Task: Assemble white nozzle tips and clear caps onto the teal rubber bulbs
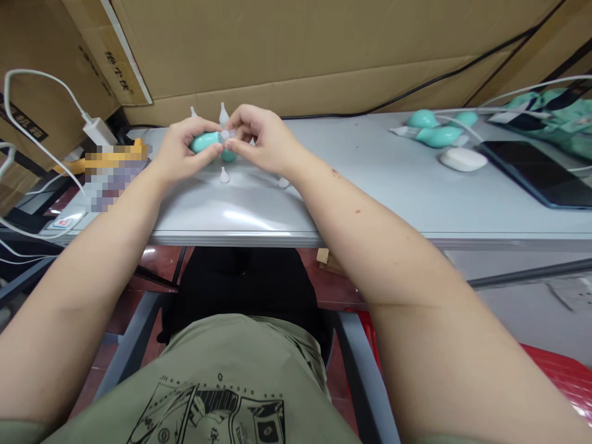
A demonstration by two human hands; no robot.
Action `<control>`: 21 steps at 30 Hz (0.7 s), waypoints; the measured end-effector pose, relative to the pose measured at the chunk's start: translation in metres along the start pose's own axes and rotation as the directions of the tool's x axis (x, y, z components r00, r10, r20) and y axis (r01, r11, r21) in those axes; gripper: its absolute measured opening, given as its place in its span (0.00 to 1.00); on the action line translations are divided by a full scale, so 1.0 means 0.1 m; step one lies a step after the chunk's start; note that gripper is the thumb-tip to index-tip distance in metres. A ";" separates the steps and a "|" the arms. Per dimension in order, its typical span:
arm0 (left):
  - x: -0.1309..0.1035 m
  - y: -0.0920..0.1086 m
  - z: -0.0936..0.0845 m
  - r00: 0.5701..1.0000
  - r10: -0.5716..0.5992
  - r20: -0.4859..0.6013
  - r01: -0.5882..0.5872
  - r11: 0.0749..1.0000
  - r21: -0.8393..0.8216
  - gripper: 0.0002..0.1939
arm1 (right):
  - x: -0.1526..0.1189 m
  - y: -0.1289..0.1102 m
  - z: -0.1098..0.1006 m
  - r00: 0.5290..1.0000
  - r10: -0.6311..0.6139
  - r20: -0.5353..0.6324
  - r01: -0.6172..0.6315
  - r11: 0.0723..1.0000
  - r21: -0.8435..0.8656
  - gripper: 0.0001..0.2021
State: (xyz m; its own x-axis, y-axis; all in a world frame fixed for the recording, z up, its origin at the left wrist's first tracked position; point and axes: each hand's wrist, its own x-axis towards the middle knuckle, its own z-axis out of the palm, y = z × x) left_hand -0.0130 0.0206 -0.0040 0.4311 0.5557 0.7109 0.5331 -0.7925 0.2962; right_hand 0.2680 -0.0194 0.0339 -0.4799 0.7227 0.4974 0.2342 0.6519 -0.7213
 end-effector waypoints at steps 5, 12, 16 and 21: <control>0.05 -0.21 -0.15 0.970 -0.116 -0.212 0.131 0.990 0.057 0.24 | -0.02 -0.04 0.00 0.999 -0.029 0.024 0.031 0.996 -0.083 0.30; 0.02 -0.37 -0.16 0.966 -0.159 -0.203 0.178 0.981 0.075 0.22 | -0.10 -0.14 0.15 0.878 -0.089 0.471 0.315 0.848 -0.427 0.12; -0.01 -0.30 -0.16 0.983 -0.136 -0.120 0.146 0.985 0.086 0.22 | -0.10 -0.16 0.16 0.876 -0.037 0.482 0.269 0.866 -0.421 0.12; -0.03 -0.19 -0.15 0.995 -0.086 -0.058 0.090 0.994 0.057 0.26 | -0.10 -0.11 -0.11 0.946 0.025 0.324 0.023 0.990 -0.141 0.09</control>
State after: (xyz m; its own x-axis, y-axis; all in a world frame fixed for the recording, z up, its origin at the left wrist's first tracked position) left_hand -0.0356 0.0304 -0.0024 0.3406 0.6065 0.7184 0.6106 -0.7238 0.3215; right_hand 0.2795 -0.0312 0.0428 -0.7223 0.6251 0.2960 0.3406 0.6940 -0.6344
